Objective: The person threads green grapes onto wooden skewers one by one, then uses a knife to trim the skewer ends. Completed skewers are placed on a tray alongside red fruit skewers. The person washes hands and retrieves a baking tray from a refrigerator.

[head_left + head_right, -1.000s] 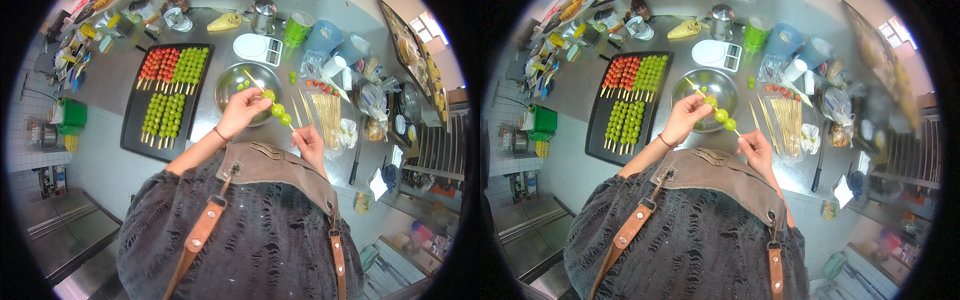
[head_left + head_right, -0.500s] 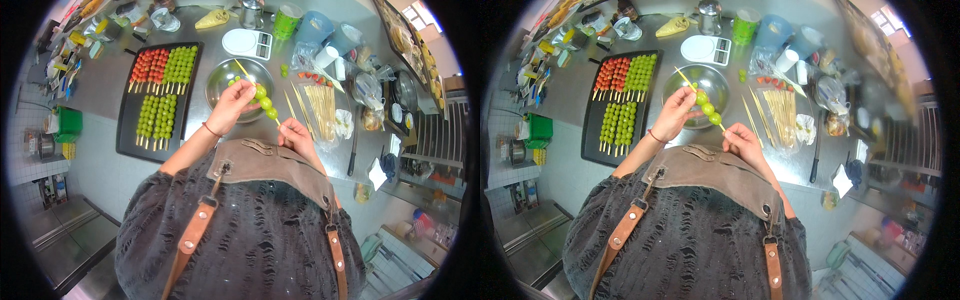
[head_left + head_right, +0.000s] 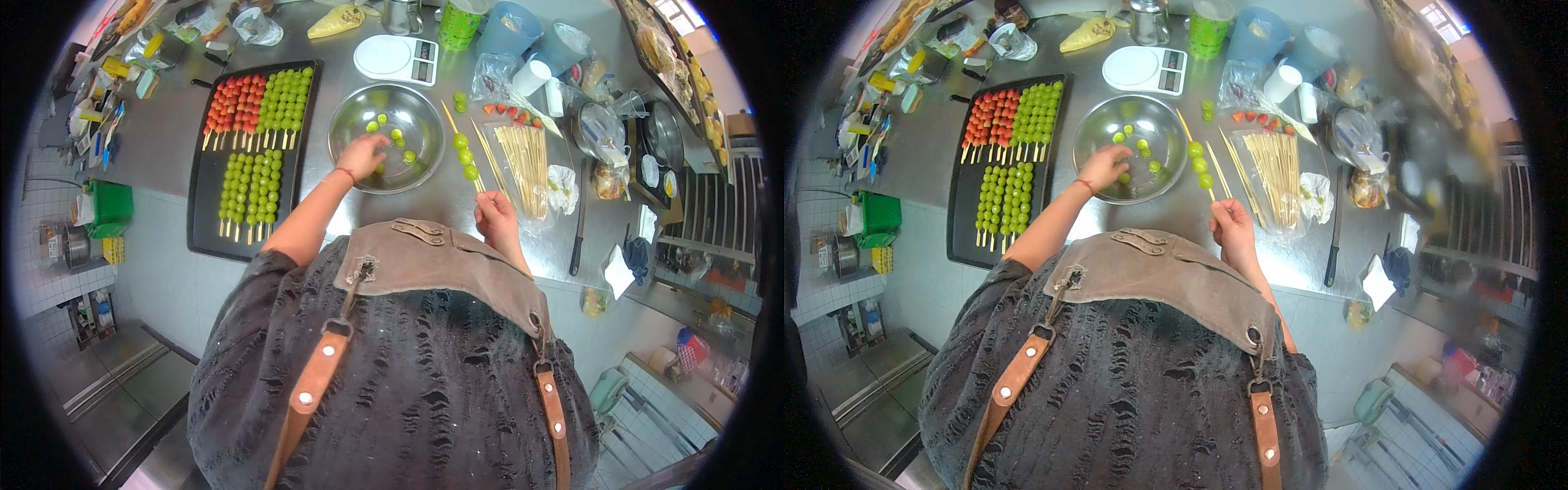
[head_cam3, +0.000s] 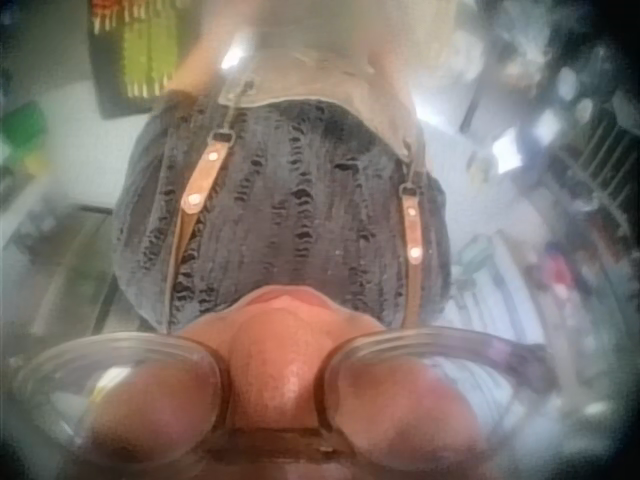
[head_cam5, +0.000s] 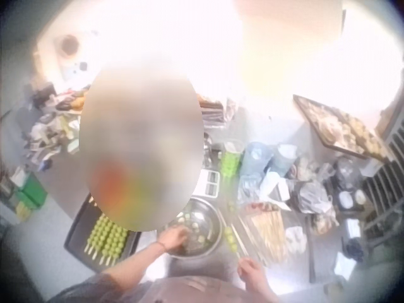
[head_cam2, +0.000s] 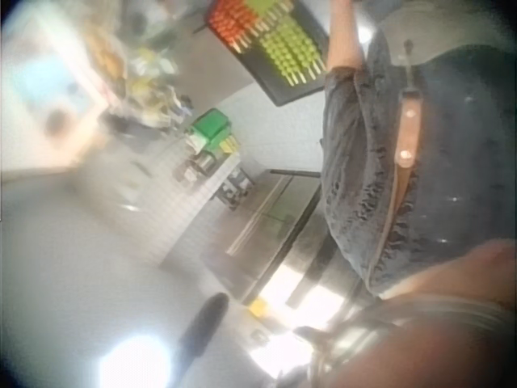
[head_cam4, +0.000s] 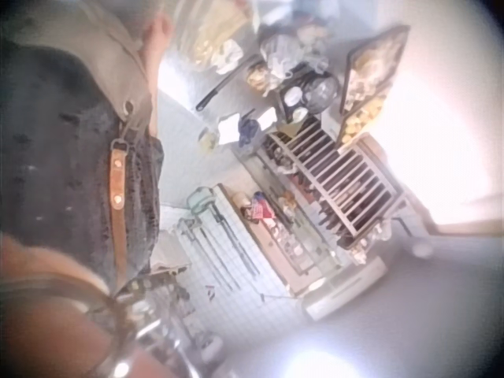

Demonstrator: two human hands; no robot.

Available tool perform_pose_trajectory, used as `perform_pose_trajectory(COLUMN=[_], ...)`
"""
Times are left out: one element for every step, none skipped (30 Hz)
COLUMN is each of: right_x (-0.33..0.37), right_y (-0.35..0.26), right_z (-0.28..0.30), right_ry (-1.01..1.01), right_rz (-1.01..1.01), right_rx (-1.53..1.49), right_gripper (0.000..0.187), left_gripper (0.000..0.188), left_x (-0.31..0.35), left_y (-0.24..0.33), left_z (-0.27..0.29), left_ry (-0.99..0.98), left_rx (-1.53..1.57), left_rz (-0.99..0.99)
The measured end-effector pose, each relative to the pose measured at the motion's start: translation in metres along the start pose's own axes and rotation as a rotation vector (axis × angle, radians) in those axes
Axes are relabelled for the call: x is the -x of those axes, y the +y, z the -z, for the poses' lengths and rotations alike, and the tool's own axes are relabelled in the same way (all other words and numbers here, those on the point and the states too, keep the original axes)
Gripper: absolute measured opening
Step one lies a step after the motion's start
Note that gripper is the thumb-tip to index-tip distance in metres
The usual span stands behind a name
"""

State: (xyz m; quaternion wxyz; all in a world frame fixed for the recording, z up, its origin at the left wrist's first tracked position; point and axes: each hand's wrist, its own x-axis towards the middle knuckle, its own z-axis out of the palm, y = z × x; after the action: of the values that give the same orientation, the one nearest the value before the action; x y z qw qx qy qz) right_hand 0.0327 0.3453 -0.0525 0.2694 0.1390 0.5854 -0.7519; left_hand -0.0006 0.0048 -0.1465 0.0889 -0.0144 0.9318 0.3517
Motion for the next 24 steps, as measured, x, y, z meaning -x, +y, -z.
perform_pose_trajectory(right_x=[-0.002, -0.004, -0.004, -0.004, -0.002, 0.001, 0.004, 0.007, 0.011, 0.014, 0.016, 0.018, 0.019, 0.020, 0.020, 0.021, 0.021, 0.021, 0.021, 0.022, 0.022, 0.022, 0.022, 0.023], right_y=[0.006, 0.011, 0.015, 0.017, 0.018, 0.017, 0.015, 0.011, 0.005, -0.001, -0.009, -0.016, -0.024, -0.031, -0.037, -0.041, -0.044, -0.046, -0.046, -0.046, -0.045, -0.045, -0.044, -0.043], right_z=[0.005, 0.009, 0.012, 0.014, 0.015, 0.015, 0.014, 0.012, 0.009, 0.006, 0.004, 0.001, -0.002, -0.005, -0.007, -0.010, -0.013, -0.016, -0.018, -0.020, -0.022, -0.024, -0.024, -0.025], right_ry=[0.040, 0.052, 0.072, 0.108, 0.162, 0.229, 0.325, 0.343, 0.390, 0.424, 0.440, 0.444, 0.444, 0.426, 0.400, 0.375, 0.303, 0.258, 0.216, 0.171, 0.156, 0.139, 0.133, 0.117], right_rz=[0.057, 0.169, 0.278, 0.338, 0.445, 0.501, 0.531, 0.577, 0.595, 0.628, 0.610, 0.613, 0.646, 0.653, 0.685, 0.714, 0.694, 0.681, 0.664, 0.631, 0.641, 0.635, 0.598, 0.640], right_rx=[0.067, 0.154, 0.244, 0.345, 0.512, 0.690, 0.870, 1.010, 1.152, 1.292, 1.323, 1.350, 1.367, 1.320, 1.265, 1.208, 1.074, 1.053, 1.026, 0.998, 1.004, 1.009, 1.014, 1.010], right_gripper=[0.012, 0.013, 0.014, 0.015, 0.015, 0.015, 0.015, 0.015, 0.014, 0.014, 0.014, 0.015, 0.015, 0.015, 0.014, 0.013, 0.012, 0.011, 0.011, 0.011, 0.011, 0.011, 0.012, 0.012], left_gripper=[0.044, 0.043, 0.043, 0.043, 0.043, 0.046, 0.048, 0.050, 0.049, 0.048, 0.047, 0.044, 0.041, 0.039, 0.039, 0.038, 0.037, 0.036, 0.036, 0.036, 0.036, 0.036, 0.037, 0.037], left_x=[-0.006, -0.011, -0.015, -0.020, -0.026, -0.032, -0.038, -0.044, -0.050, -0.054, -0.057, -0.058, -0.056, -0.053, -0.046, -0.039, -0.030, -0.023, -0.017, -0.011, -0.006, -0.002, 0.002, 0.004], left_y=[-0.004, -0.004, -0.003, -0.001, -0.001, -0.001, -0.001, -0.001, 0.000, 0.002, 0.006, 0.011, 0.019, 0.028, 0.038, 0.045, 0.051, 0.057, 0.062, 0.066, 0.070, 0.074, 0.076, 0.078], left_z=[-0.011, -0.023, -0.036, -0.046, -0.054, -0.060, -0.066, -0.070, -0.072, -0.073, -0.072, -0.068, -0.062, -0.054, -0.042, -0.024, -0.005, 0.012, 0.026, 0.038, 0.047, 0.054, 0.059, 0.061], left_ry=[-0.072, -0.040, -0.032, 0.004, -0.009, -0.052, -0.072, -0.086, -0.110, -0.129, -0.181, -0.120, -0.088, -0.076, -0.026, -0.034, -0.048, -0.080, -0.059, -0.062, -0.074, -0.058, -0.052, -0.051], left_rx=[-0.092, -0.150, -0.213, -0.266, -0.274, -0.301, -0.319, -0.332, -0.317, -0.296, -0.297, 0.130, 0.532, 0.917, 1.435, 1.579, 1.726, 1.891, 1.922, 1.972, 2.026, 2.038, 2.055, 2.071], left_rz=[-0.029, -0.106, -0.148, -0.225, -0.263, -0.243, -0.253, -0.277, -0.244, -0.225, -0.153, -0.078, 0.054, 0.224, 0.316, 0.276, 0.228, 0.106, 0.164, 0.155, 0.121, 0.136, 0.127, 0.131])
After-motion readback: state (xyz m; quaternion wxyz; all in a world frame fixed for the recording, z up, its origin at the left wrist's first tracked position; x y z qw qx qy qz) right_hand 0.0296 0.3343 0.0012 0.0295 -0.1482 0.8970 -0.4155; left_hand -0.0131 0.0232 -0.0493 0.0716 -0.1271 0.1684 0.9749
